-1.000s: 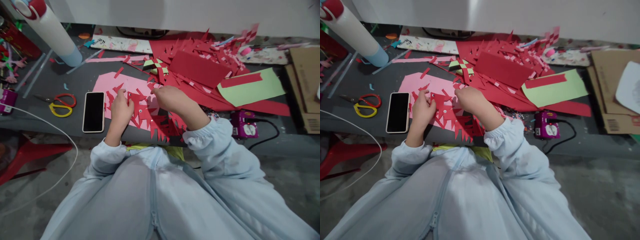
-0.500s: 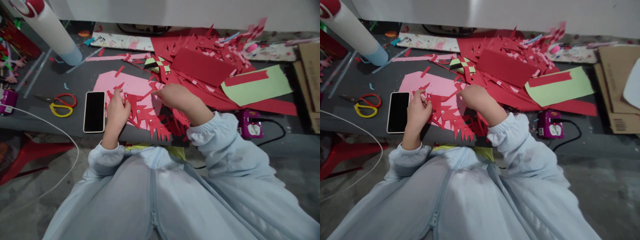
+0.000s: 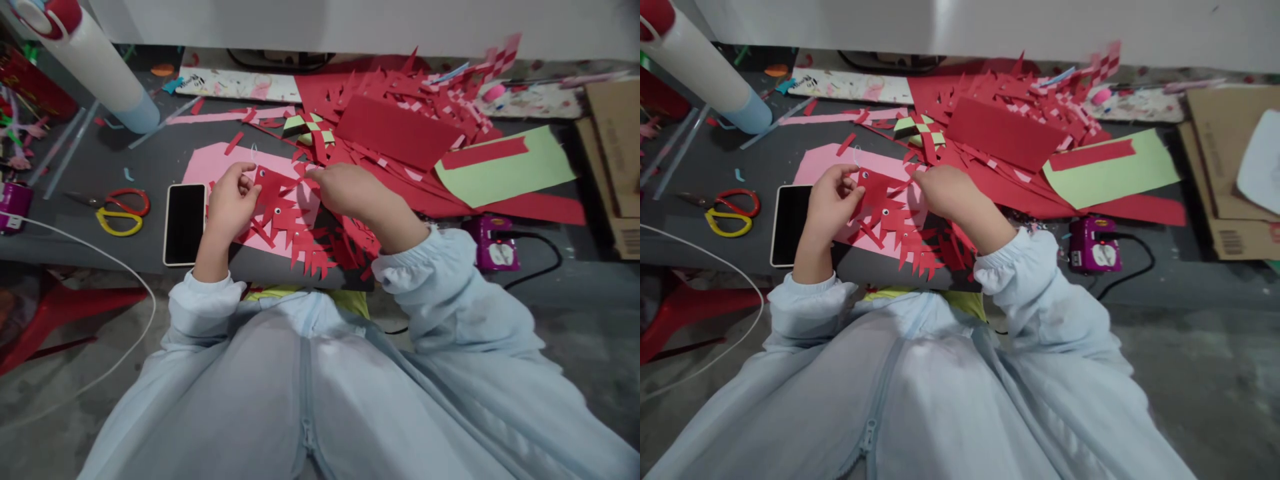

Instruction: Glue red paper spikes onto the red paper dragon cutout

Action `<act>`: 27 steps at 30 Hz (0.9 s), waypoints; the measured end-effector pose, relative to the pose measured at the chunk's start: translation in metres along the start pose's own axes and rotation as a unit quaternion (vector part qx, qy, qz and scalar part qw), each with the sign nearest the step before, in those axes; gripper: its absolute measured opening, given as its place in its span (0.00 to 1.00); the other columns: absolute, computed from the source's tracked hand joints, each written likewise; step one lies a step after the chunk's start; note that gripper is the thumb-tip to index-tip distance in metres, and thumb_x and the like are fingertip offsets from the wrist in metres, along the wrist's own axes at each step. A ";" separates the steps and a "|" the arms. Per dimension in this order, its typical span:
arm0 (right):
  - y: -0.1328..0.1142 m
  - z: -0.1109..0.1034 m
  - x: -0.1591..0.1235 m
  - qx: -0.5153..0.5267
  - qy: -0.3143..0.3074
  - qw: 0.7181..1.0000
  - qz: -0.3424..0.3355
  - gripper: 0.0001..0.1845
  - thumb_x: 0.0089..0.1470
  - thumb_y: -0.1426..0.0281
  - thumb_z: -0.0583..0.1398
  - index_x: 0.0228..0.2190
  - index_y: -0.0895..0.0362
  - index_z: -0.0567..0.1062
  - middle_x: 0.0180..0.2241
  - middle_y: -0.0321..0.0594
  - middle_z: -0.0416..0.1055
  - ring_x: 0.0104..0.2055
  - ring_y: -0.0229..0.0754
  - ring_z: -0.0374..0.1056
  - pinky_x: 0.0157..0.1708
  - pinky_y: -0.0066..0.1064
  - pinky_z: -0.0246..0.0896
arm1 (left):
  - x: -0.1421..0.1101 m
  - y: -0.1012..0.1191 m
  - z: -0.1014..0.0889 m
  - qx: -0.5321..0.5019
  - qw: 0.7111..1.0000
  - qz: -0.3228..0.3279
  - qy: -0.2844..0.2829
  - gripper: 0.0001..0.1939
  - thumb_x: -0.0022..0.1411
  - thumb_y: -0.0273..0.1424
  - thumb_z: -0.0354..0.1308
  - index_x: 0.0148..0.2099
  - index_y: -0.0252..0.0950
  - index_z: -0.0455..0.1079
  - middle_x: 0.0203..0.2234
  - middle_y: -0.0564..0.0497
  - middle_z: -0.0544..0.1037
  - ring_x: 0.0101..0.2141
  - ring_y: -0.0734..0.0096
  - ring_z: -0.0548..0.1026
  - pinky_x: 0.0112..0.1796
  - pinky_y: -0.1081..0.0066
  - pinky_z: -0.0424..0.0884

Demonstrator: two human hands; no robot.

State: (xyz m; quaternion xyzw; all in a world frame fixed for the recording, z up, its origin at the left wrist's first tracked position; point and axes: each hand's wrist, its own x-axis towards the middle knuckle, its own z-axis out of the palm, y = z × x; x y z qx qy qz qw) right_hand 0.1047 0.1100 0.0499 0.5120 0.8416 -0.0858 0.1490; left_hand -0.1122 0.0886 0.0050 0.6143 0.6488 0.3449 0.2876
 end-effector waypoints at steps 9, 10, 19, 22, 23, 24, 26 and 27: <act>-0.014 0.007 0.015 0.008 -0.074 0.996 -0.041 0.34 0.63 0.74 0.50 0.69 0.52 0.58 0.47 0.55 0.78 0.47 0.54 0.74 0.32 0.34 0.55 | -0.022 0.010 -0.014 0.106 0.993 -0.040 0.044 0.17 0.57 0.25 0.59 0.49 0.40 0.71 0.30 0.55 0.78 0.31 0.70 0.75 0.40 0.67 0.71; -0.013 0.008 0.012 -0.003 -0.085 0.996 -0.038 0.35 0.63 0.75 0.49 0.70 0.51 0.57 0.46 0.55 0.78 0.47 0.54 0.74 0.32 0.34 0.55 | -0.023 0.011 -0.015 0.113 0.992 -0.039 0.049 0.16 0.57 0.25 0.59 0.49 0.41 0.71 0.30 0.55 0.78 0.32 0.70 0.75 0.41 0.67 0.71; 0.012 0.016 -0.042 -0.076 -0.103 0.991 0.029 0.33 0.65 0.77 0.46 0.69 0.53 0.59 0.44 0.61 0.77 0.49 0.57 0.72 0.33 0.36 0.57 | -0.013 0.013 -0.010 0.062 0.998 0.007 0.010 0.17 0.60 0.25 0.56 0.51 0.39 0.70 0.31 0.53 0.76 0.33 0.70 0.76 0.41 0.68 0.72; 0.022 0.020 -0.055 -0.076 -0.084 0.993 0.016 0.29 0.64 0.76 0.47 0.63 0.57 0.69 0.42 0.58 0.77 0.47 0.54 0.72 0.34 0.35 0.57 | -0.004 0.017 -0.007 0.011 0.999 0.024 -0.018 0.17 0.60 0.24 0.56 0.51 0.39 0.71 0.31 0.53 0.76 0.32 0.72 0.75 0.39 0.70 0.73; 0.025 0.020 -0.058 -0.074 -0.076 0.994 0.008 0.27 0.64 0.76 0.47 0.59 0.58 0.73 0.41 0.57 0.77 0.47 0.53 0.72 0.34 0.35 0.56 | -0.001 0.019 -0.006 -0.002 0.999 0.029 -0.026 0.17 0.60 0.23 0.56 0.51 0.40 0.71 0.32 0.53 0.76 0.32 0.72 0.75 0.39 0.70 0.73; 0.026 0.020 -0.060 -0.070 -0.068 0.995 0.001 0.26 0.64 0.76 0.48 0.57 0.60 0.75 0.41 0.57 0.77 0.46 0.53 0.72 0.34 0.35 0.56 | 0.002 0.021 -0.005 -0.011 0.999 0.033 -0.030 0.17 0.60 0.23 0.56 0.51 0.40 0.71 0.32 0.53 0.76 0.32 0.72 0.75 0.39 0.70 0.74; 0.024 0.018 -0.062 -0.056 -0.050 0.997 -0.010 0.25 0.63 0.76 0.48 0.56 0.61 0.76 0.42 0.56 0.77 0.46 0.52 0.72 0.33 0.35 0.54 | 0.007 0.022 0.000 -0.021 0.998 0.040 -0.034 0.17 0.60 0.23 0.56 0.51 0.40 0.71 0.33 0.52 0.77 0.33 0.71 0.76 0.39 0.70 0.74; 0.022 0.017 -0.063 -0.048 -0.040 0.998 -0.015 0.26 0.62 0.77 0.48 0.56 0.61 0.75 0.42 0.56 0.77 0.46 0.52 0.73 0.32 0.35 0.54 | 0.010 0.023 0.003 -0.024 0.998 0.040 -0.033 0.17 0.60 0.23 0.56 0.50 0.40 0.71 0.33 0.52 0.77 0.34 0.71 0.76 0.40 0.69 0.74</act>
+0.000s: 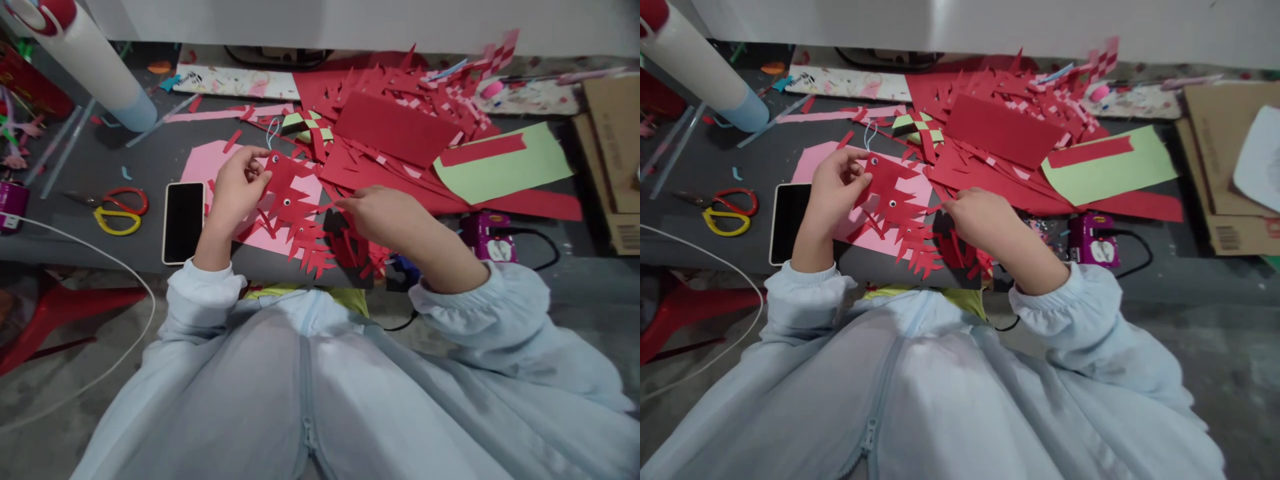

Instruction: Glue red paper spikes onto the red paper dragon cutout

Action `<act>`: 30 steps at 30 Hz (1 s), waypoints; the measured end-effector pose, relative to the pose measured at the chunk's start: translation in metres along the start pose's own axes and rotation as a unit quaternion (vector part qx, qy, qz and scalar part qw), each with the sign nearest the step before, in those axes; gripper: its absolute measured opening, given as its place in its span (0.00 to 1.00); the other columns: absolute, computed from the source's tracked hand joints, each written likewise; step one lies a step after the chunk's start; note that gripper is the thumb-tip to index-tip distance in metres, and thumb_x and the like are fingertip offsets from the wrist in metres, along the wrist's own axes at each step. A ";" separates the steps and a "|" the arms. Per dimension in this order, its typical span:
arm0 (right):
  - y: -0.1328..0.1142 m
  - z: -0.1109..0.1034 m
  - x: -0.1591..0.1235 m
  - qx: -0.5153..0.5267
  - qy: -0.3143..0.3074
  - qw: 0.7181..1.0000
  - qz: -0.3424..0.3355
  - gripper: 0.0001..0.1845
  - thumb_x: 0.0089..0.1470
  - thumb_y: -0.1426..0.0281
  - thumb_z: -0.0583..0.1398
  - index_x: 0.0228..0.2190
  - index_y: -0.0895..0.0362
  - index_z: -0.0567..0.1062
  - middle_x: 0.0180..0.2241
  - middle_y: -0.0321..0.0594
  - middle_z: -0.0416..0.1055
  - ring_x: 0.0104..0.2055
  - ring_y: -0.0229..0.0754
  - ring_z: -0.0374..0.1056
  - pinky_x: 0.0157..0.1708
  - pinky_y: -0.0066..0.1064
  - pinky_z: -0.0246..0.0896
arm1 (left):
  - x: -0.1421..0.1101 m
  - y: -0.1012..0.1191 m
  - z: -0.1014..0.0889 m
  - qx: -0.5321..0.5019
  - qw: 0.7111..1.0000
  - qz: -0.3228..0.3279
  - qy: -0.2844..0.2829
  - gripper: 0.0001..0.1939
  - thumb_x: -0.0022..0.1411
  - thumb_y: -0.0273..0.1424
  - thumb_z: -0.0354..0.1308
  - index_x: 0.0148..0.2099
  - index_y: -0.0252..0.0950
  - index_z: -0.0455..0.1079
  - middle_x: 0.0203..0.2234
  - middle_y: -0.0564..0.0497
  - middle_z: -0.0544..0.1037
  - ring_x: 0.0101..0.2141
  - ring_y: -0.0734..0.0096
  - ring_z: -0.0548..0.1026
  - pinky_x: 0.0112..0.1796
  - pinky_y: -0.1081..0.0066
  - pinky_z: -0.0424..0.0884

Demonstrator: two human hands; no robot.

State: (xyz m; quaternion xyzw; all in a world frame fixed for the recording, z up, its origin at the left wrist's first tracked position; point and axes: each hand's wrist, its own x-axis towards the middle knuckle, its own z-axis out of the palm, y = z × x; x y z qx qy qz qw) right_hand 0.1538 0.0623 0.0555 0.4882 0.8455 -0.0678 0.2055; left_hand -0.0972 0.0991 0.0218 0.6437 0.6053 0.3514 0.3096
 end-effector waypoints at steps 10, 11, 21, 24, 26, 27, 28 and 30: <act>-0.043 -0.009 0.011 0.049 0.045 0.998 -0.003 0.21 0.66 0.64 0.50 0.44 0.63 0.78 0.42 0.56 0.78 0.45 0.54 0.74 0.31 0.35 0.51 | 0.014 -0.012 0.020 -0.018 0.996 -0.073 0.038 0.20 0.60 0.21 0.59 0.53 0.40 0.66 0.31 0.55 0.79 0.36 0.70 0.79 0.42 0.68 0.75; -0.048 -0.011 0.014 0.057 0.060 0.997 0.002 0.23 0.66 0.60 0.50 0.44 0.63 0.78 0.42 0.56 0.78 0.45 0.54 0.74 0.30 0.35 0.50 | 0.015 -0.011 0.020 -0.021 0.996 -0.080 0.038 0.20 0.60 0.21 0.58 0.54 0.40 0.66 0.30 0.56 0.78 0.35 0.71 0.79 0.41 0.68 0.75; -0.083 -0.023 0.035 0.112 0.128 0.983 0.072 0.33 0.65 0.48 0.47 0.47 0.64 0.75 0.42 0.60 0.77 0.43 0.57 0.72 0.29 0.35 0.49 | 0.020 -0.005 0.021 -0.019 0.998 -0.058 0.018 0.24 0.57 0.18 0.57 0.54 0.39 0.64 0.29 0.55 0.76 0.34 0.67 0.79 0.40 0.63 0.76; -0.086 -0.022 0.036 0.120 0.139 0.981 0.066 0.27 0.65 0.54 0.48 0.47 0.63 0.74 0.43 0.58 0.77 0.43 0.57 0.72 0.30 0.35 0.50 | 0.020 -0.006 0.022 -0.015 0.999 -0.047 0.016 0.25 0.56 0.18 0.57 0.55 0.39 0.64 0.28 0.55 0.75 0.33 0.66 0.79 0.41 0.60 0.76; -0.088 -0.020 0.037 0.119 0.142 0.981 0.058 0.23 0.65 0.59 0.48 0.47 0.62 0.73 0.44 0.57 0.77 0.43 0.55 0.72 0.31 0.36 0.50 | 0.020 -0.006 0.023 -0.016 0.999 -0.045 0.017 0.24 0.56 0.18 0.57 0.55 0.39 0.64 0.28 0.55 0.74 0.33 0.65 0.79 0.43 0.58 0.75; -0.089 -0.019 0.037 0.117 0.141 0.982 0.054 0.21 0.65 0.62 0.47 0.47 0.61 0.73 0.44 0.56 0.77 0.44 0.55 0.72 0.31 0.36 0.50 | 0.020 -0.006 0.023 -0.017 0.999 -0.046 0.016 0.24 0.56 0.18 0.57 0.54 0.39 0.65 0.28 0.55 0.74 0.34 0.64 0.79 0.43 0.58 0.75; -0.090 -0.019 0.037 0.115 0.140 0.982 0.050 0.21 0.65 0.64 0.47 0.46 0.61 0.73 0.44 0.56 0.77 0.44 0.55 0.72 0.31 0.36 0.49 | 0.020 -0.005 0.023 -0.018 0.999 -0.048 0.015 0.23 0.56 0.18 0.57 0.54 0.39 0.65 0.28 0.55 0.74 0.34 0.64 0.79 0.43 0.58 0.75; -0.091 -0.017 0.035 0.113 0.143 0.982 0.040 0.20 0.64 0.66 0.46 0.46 0.61 0.73 0.43 0.55 0.77 0.44 0.54 0.72 0.31 0.36 0.49 | 0.020 -0.004 0.023 -0.018 0.998 -0.054 0.013 0.22 0.57 0.18 0.57 0.53 0.39 0.65 0.29 0.55 0.74 0.34 0.65 0.79 0.43 0.59 0.76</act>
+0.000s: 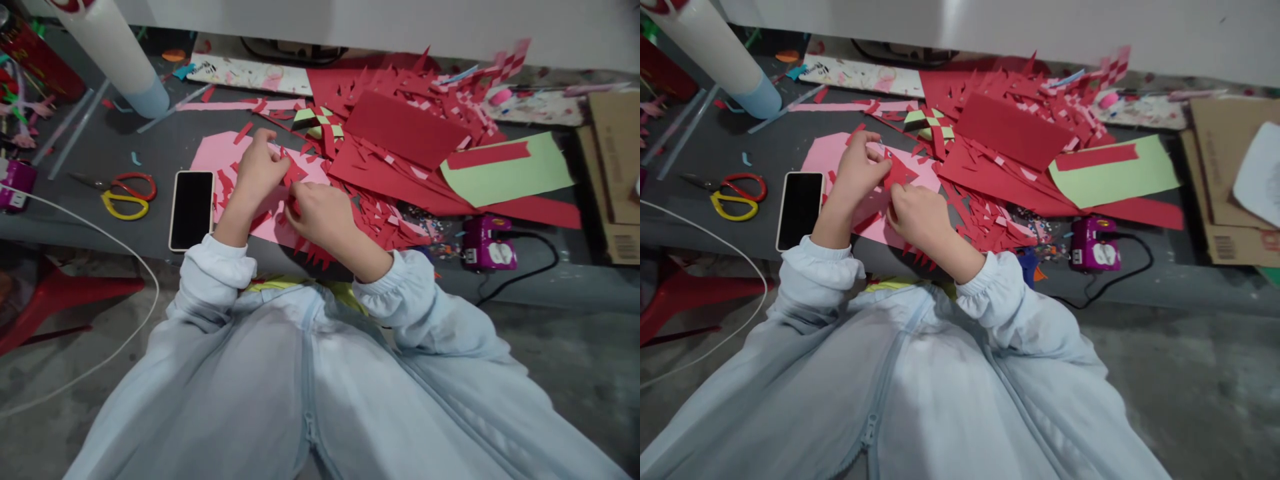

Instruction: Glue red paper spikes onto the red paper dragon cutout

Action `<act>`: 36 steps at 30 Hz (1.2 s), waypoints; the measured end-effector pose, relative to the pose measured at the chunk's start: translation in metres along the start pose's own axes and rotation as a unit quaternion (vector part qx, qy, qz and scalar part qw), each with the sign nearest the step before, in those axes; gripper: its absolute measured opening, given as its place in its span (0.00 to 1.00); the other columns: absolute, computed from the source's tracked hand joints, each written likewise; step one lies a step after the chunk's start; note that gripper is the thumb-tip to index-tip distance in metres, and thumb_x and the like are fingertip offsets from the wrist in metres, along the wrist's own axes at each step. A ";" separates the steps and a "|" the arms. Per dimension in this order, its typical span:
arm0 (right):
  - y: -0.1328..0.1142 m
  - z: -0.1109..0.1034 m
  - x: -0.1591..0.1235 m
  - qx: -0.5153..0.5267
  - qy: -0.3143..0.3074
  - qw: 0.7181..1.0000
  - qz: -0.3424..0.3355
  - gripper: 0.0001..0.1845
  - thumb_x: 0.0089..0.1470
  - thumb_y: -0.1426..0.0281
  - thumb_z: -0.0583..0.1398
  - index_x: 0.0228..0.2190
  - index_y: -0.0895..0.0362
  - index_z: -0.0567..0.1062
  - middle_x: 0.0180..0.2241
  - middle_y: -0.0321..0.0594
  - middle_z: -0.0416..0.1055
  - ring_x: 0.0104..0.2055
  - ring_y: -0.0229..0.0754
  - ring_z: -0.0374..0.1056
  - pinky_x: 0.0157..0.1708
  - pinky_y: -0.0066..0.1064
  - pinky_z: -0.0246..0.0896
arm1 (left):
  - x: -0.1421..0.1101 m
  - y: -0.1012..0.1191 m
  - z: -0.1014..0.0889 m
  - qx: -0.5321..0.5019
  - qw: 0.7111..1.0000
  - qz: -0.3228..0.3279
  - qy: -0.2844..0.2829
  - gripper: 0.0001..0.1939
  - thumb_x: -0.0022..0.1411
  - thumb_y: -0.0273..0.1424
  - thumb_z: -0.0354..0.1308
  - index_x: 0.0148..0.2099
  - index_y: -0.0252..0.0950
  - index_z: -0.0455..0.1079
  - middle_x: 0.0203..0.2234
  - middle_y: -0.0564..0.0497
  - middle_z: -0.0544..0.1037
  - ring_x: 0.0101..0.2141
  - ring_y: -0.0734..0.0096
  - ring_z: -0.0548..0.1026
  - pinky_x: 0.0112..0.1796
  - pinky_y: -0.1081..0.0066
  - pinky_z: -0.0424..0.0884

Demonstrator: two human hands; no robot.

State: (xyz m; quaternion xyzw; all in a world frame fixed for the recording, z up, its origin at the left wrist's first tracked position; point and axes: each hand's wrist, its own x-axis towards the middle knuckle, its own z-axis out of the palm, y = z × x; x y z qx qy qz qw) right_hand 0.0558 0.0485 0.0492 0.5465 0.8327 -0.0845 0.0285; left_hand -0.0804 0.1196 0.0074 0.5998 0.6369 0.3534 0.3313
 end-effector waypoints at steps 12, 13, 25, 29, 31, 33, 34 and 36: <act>0.001 0.006 -0.036 0.199 -0.102 0.940 -0.256 0.14 0.66 0.67 0.52 0.38 0.59 0.76 0.38 0.49 0.77 0.41 0.46 0.70 0.40 0.33 0.58 | 0.001 -0.002 -0.003 -0.095 0.995 -0.033 -0.030 0.23 0.59 0.17 0.53 0.55 0.39 0.62 0.30 0.54 0.74 0.34 0.67 0.79 0.38 0.64 0.77; 0.004 0.007 -0.038 0.211 -0.106 0.934 -0.267 0.14 0.66 0.67 0.51 0.38 0.59 0.75 0.38 0.49 0.76 0.41 0.46 0.70 0.40 0.33 0.59 | 0.000 0.000 -0.002 -0.112 0.992 -0.043 -0.035 0.23 0.59 0.17 0.53 0.56 0.38 0.62 0.31 0.54 0.73 0.34 0.68 0.80 0.38 0.65 0.77; 0.058 0.006 -0.059 0.317 -0.049 0.916 -0.242 0.10 0.64 0.66 0.53 0.31 0.55 0.69 0.31 0.43 0.72 0.34 0.43 0.67 0.36 0.33 0.61 | -0.004 0.029 0.002 -0.239 0.962 -0.130 -0.024 0.23 0.62 0.17 0.53 0.58 0.33 0.58 0.33 0.55 0.71 0.29 0.78 0.75 0.35 0.74 0.76; 0.067 -0.003 -0.061 0.361 -0.051 0.907 -0.210 0.10 0.62 0.64 0.56 0.30 0.55 0.71 0.28 0.40 0.73 0.30 0.39 0.68 0.32 0.31 0.62 | -0.007 0.018 -0.012 -0.160 0.981 -0.103 -0.035 0.23 0.60 0.16 0.50 0.57 0.33 0.62 0.29 0.56 0.70 0.24 0.79 0.73 0.31 0.75 0.72; 0.075 -0.007 -0.060 0.381 -0.040 0.908 -0.171 0.11 0.61 0.62 0.58 0.30 0.55 0.73 0.28 0.40 0.75 0.29 0.40 0.70 0.32 0.31 0.63 | -0.012 0.012 -0.023 -0.116 0.989 -0.089 -0.028 0.23 0.58 0.16 0.51 0.55 0.34 0.64 0.28 0.56 0.71 0.24 0.77 0.72 0.30 0.75 0.71; 0.085 -0.011 -0.056 0.381 -0.024 0.915 -0.130 0.13 0.59 0.59 0.59 0.29 0.54 0.75 0.27 0.40 0.77 0.29 0.41 0.71 0.31 0.31 0.63 | -0.019 0.005 -0.033 -0.082 0.994 -0.068 -0.015 0.24 0.55 0.16 0.53 0.54 0.35 0.66 0.29 0.55 0.73 0.25 0.76 0.72 0.30 0.75 0.71; 0.090 -0.013 -0.053 0.371 -0.018 0.921 -0.115 0.13 0.59 0.58 0.60 0.30 0.54 0.76 0.27 0.40 0.77 0.29 0.41 0.71 0.30 0.32 0.63 | -0.022 0.001 -0.038 -0.068 0.996 -0.061 -0.011 0.24 0.55 0.16 0.54 0.54 0.35 0.67 0.31 0.54 0.73 0.25 0.76 0.72 0.30 0.75 0.71; 0.100 -0.017 -0.044 0.336 -0.017 0.937 -0.098 0.14 0.58 0.57 0.60 0.32 0.54 0.79 0.29 0.41 0.79 0.29 0.43 0.72 0.30 0.34 0.64 | -0.028 -0.007 -0.045 -0.052 0.997 -0.059 0.004 0.25 0.54 0.17 0.54 0.54 0.37 0.67 0.32 0.54 0.74 0.26 0.76 0.72 0.30 0.74 0.71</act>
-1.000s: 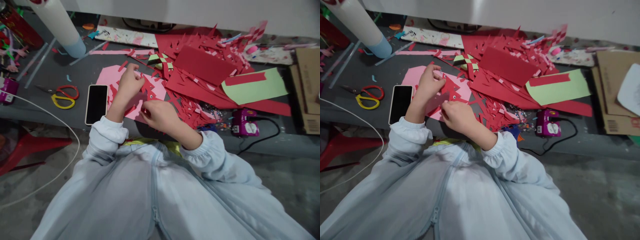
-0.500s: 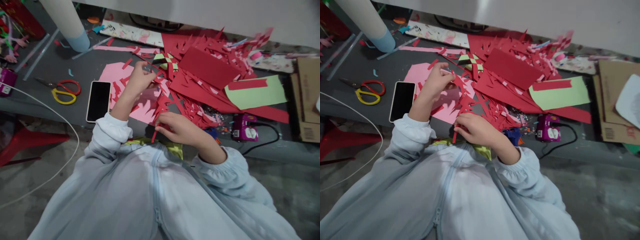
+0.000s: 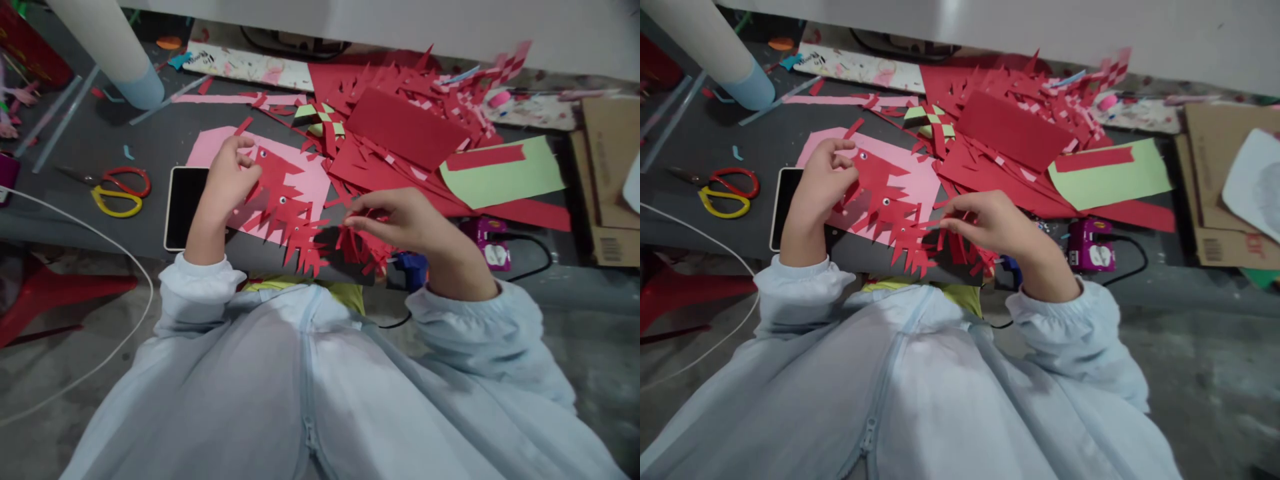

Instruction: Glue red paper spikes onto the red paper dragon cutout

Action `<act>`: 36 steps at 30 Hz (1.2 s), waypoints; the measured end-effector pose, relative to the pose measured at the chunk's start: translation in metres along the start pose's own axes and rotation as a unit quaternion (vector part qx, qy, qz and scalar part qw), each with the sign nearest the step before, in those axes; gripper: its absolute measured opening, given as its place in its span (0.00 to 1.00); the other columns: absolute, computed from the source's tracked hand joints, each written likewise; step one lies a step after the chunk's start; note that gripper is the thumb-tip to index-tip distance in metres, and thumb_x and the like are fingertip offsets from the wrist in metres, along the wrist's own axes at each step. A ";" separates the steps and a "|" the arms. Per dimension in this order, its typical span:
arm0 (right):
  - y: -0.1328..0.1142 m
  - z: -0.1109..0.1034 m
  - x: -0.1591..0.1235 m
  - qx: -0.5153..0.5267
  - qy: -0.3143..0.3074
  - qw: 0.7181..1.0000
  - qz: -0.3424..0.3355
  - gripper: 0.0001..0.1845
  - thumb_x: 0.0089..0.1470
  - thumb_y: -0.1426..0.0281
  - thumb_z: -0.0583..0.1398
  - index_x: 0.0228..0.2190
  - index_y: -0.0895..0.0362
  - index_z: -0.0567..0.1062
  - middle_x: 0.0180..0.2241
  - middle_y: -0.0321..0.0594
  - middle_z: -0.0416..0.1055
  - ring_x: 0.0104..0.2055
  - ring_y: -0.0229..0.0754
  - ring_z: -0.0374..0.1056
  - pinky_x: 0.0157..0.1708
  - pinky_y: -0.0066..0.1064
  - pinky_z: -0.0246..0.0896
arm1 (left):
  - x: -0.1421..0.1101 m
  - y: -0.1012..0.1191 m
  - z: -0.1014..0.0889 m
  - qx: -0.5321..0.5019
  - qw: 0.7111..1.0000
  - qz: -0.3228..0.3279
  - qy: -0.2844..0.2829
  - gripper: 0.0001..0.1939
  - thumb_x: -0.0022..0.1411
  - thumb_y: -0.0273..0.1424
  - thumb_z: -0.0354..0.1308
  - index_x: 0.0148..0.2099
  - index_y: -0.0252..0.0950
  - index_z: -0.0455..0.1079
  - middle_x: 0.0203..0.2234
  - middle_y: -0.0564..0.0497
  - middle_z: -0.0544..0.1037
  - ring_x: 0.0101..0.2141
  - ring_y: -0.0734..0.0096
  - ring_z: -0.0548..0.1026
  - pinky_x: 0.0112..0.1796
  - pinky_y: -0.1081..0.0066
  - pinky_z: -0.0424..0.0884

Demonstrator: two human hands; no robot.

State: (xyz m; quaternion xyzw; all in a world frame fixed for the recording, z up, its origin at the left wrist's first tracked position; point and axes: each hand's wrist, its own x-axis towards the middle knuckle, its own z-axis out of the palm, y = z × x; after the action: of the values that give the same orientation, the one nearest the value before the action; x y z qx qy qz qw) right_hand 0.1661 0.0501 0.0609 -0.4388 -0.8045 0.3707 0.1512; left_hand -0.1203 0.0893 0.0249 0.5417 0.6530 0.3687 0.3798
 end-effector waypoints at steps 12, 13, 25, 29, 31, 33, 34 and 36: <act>-0.022 0.026 0.050 -0.402 -0.268 0.876 0.015 0.39 0.55 0.80 0.54 0.64 0.43 0.67 0.42 0.46 0.80 0.39 0.46 0.75 0.28 0.32 0.47 | -0.003 -0.017 -0.010 0.025 0.999 0.018 0.026 0.22 0.53 0.16 0.56 0.50 0.37 0.68 0.29 0.57 0.71 0.24 0.79 0.70 0.29 0.77 0.68; -0.024 0.027 0.048 -0.409 -0.273 0.870 0.018 0.39 0.55 0.80 0.54 0.65 0.42 0.66 0.41 0.46 0.80 0.39 0.47 0.75 0.27 0.32 0.47 | -0.004 -0.017 -0.010 0.024 0.999 0.017 0.027 0.22 0.53 0.15 0.55 0.50 0.37 0.68 0.29 0.57 0.71 0.23 0.80 0.70 0.28 0.77 0.67; -0.006 0.004 0.003 -0.451 -0.294 0.839 0.081 0.37 0.55 0.81 0.51 0.63 0.48 0.71 0.41 0.51 0.80 0.44 0.51 0.76 0.26 0.34 0.45 | 0.014 -0.002 0.010 0.031 0.999 0.005 -0.037 0.23 0.56 0.18 0.54 0.54 0.38 0.66 0.34 0.53 0.75 0.27 0.76 0.73 0.26 0.77 0.68; -0.009 0.002 0.005 -0.441 -0.298 0.842 0.092 0.37 0.54 0.82 0.52 0.63 0.48 0.71 0.42 0.52 0.80 0.41 0.50 0.76 0.26 0.34 0.46 | 0.026 -0.005 0.019 0.128 0.989 0.054 -0.038 0.28 0.55 0.20 0.57 0.59 0.38 0.65 0.39 0.49 0.79 0.38 0.66 0.77 0.41 0.68 0.74; -0.009 0.001 0.006 -0.428 -0.269 0.859 0.084 0.35 0.55 0.81 0.52 0.62 0.51 0.72 0.42 0.54 0.80 0.40 0.50 0.76 0.26 0.34 0.49 | 0.023 -0.005 0.017 0.207 0.975 0.074 -0.029 0.31 0.55 0.21 0.59 0.61 0.36 0.64 0.44 0.45 0.79 0.44 0.59 0.77 0.49 0.62 0.73; -0.009 -0.001 0.007 -0.411 -0.217 0.883 0.066 0.32 0.57 0.79 0.51 0.61 0.53 0.73 0.42 0.54 0.80 0.39 0.50 0.75 0.28 0.35 0.53 | 0.011 -0.003 0.010 0.278 0.957 0.085 -0.019 0.30 0.57 0.23 0.59 0.62 0.33 0.64 0.49 0.40 0.78 0.49 0.53 0.76 0.53 0.57 0.70; -0.008 -0.002 0.007 -0.405 -0.187 0.893 0.057 0.31 0.58 0.77 0.51 0.61 0.53 0.73 0.43 0.53 0.80 0.39 0.50 0.75 0.29 0.35 0.55 | 0.002 -0.002 0.007 0.301 0.949 0.093 -0.018 0.27 0.59 0.25 0.58 0.62 0.32 0.66 0.51 0.38 0.77 0.51 0.51 0.75 0.54 0.56 0.69; -0.008 -0.005 0.010 -0.402 -0.129 0.905 0.052 0.28 0.59 0.75 0.51 0.58 0.54 0.75 0.44 0.51 0.81 0.40 0.50 0.76 0.31 0.35 0.58 | -0.020 -0.002 0.000 0.315 0.942 0.111 -0.032 0.22 0.63 0.28 0.55 0.59 0.35 0.69 0.52 0.41 0.78 0.52 0.53 0.75 0.53 0.58 0.70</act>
State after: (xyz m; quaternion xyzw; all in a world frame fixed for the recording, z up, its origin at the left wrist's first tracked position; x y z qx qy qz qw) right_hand 0.1581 0.0576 0.0694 -0.4516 -0.8738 0.0764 -0.1631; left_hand -0.1188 0.0691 0.0255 0.7141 0.6592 0.1663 0.1668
